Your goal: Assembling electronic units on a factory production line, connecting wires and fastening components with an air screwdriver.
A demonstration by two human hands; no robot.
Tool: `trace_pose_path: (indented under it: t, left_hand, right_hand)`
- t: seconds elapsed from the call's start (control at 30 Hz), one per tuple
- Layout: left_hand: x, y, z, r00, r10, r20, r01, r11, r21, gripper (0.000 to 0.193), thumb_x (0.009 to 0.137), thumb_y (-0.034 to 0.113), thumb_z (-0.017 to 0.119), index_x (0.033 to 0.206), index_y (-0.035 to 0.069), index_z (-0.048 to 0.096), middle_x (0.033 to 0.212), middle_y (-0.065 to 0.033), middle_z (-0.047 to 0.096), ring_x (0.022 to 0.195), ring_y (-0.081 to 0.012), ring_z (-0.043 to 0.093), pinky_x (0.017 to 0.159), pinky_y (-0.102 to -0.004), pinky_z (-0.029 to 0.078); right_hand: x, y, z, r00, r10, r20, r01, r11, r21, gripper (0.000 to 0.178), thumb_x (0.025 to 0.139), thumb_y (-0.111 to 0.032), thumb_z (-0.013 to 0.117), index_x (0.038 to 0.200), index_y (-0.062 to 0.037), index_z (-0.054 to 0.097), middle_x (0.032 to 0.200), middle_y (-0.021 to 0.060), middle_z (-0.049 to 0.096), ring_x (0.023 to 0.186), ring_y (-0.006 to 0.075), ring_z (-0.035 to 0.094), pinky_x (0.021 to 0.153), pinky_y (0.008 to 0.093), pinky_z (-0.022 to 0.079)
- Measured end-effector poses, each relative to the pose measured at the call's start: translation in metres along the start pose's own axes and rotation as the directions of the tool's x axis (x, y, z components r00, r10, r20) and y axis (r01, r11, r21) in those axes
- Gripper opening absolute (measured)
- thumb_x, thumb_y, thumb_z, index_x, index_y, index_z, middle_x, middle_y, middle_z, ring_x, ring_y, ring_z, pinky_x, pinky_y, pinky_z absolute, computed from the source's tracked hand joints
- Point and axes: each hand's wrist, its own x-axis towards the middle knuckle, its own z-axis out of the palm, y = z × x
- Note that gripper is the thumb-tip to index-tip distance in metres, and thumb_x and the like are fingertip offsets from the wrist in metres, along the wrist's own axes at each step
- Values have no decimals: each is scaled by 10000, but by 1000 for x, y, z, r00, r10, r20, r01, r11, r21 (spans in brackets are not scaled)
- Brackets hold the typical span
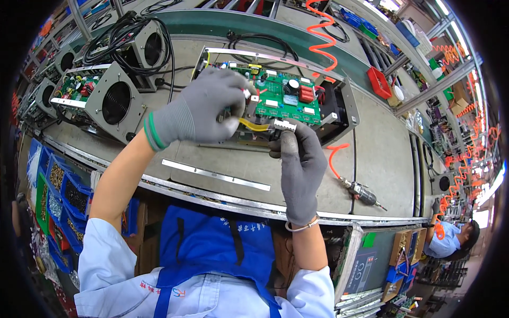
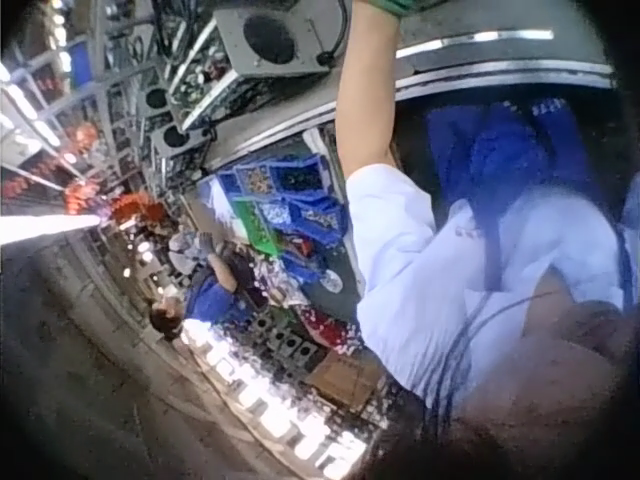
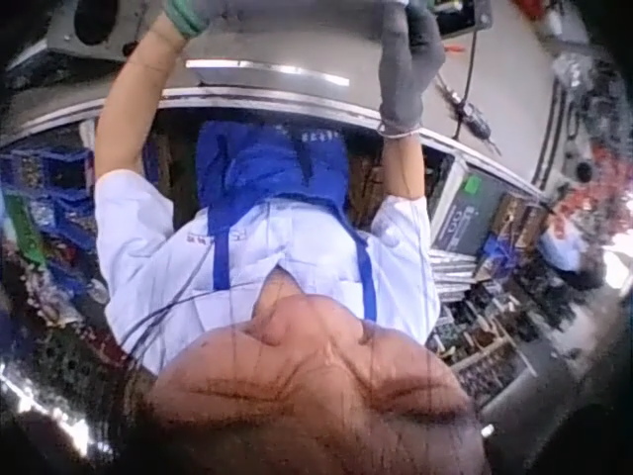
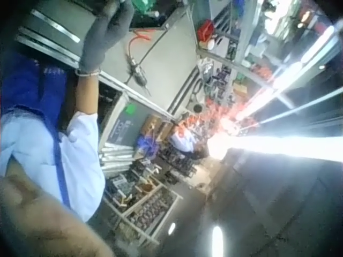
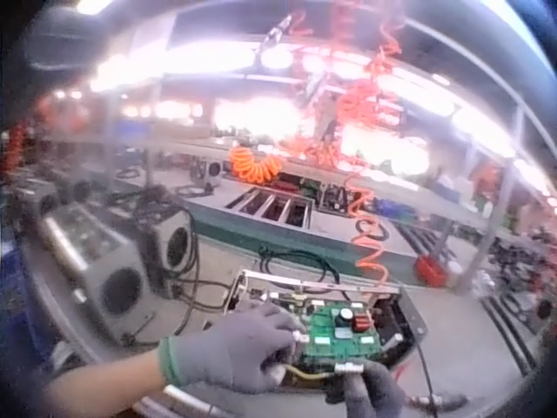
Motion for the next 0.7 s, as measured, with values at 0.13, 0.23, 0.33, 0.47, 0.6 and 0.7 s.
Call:
trace_pose_path:
  t: [0.13, 0.23, 0.33, 0.47, 0.6, 0.7]
  left_hand:
    - [-12, -4, 3, 986, 160, 40, -164, 944, 287, 228, 646, 186, 704, 801, 94, 564, 1023, -79, 570, 1021, -237, 537, 987, -407, 358]
    - [-14, -15, 5, 977, 211, -15, -194, 922, 336, 251, 659, 179, 724, 848, 100, 580, 899, -60, 588, 939, -210, 572, 972, -404, 383]
    - [-17, -24, 0, 952, 224, -207, -172, 955, 242, 242, 690, 145, 702, 914, 103, 618, 798, -49, 602, 843, -191, 590, 944, -388, 410]
    - [-19, -37, 1, 804, -428, -413, 137, 809, -572, 190, 745, 262, 651, 876, 126, 662, 760, -42, 628, 840, -199, 593, 903, -359, 404]
    - [-17, -21, 5, 921, -50, -385, 96, 990, 101, 289, 698, 411, 668, 845, 162, 678, 788, -28, 617, 915, -212, 566, 999, -387, 318]
    - [-14, -21, 5, 966, 117, -231, -99, 991, 88, 217, 645, 341, 721, 711, 143, 661, 778, -12, 596, 893, -222, 560, 944, -390, 370]
  right_hand:
    - [13, -12, -8, 989, 63, 133, -41, 986, -161, 232, 950, -147, 546, 1106, 21, 584, 874, 55, 627, 695, 66, 578, 592, 211, 488]
    - [29, -25, -9, 970, -80, 231, 174, 888, -425, 170, 919, -117, 576, 1021, 15, 610, 801, 46, 584, 683, 90, 546, 593, 241, 452]
    - [46, -35, -5, 911, -225, 346, 391, 739, -548, 174, 883, -136, 598, 942, 26, 617, 774, 93, 541, 704, 172, 541, 637, 291, 434]
    - [69, -49, 0, 907, -77, 415, 353, 677, -646, 251, 874, -227, 584, 873, 20, 625, 785, 132, 561, 703, 239, 551, 645, 328, 432]
    - [86, -54, 10, 908, 56, 415, 290, 630, -720, 283, 882, -266, 576, 883, 12, 629, 764, 125, 583, 703, 227, 557, 648, 343, 432]
    - [84, -57, 12, 899, 72, 432, 282, 659, -697, 290, 882, -273, 584, 884, 14, 630, 685, 106, 561, 641, 196, 531, 617, 321, 419]
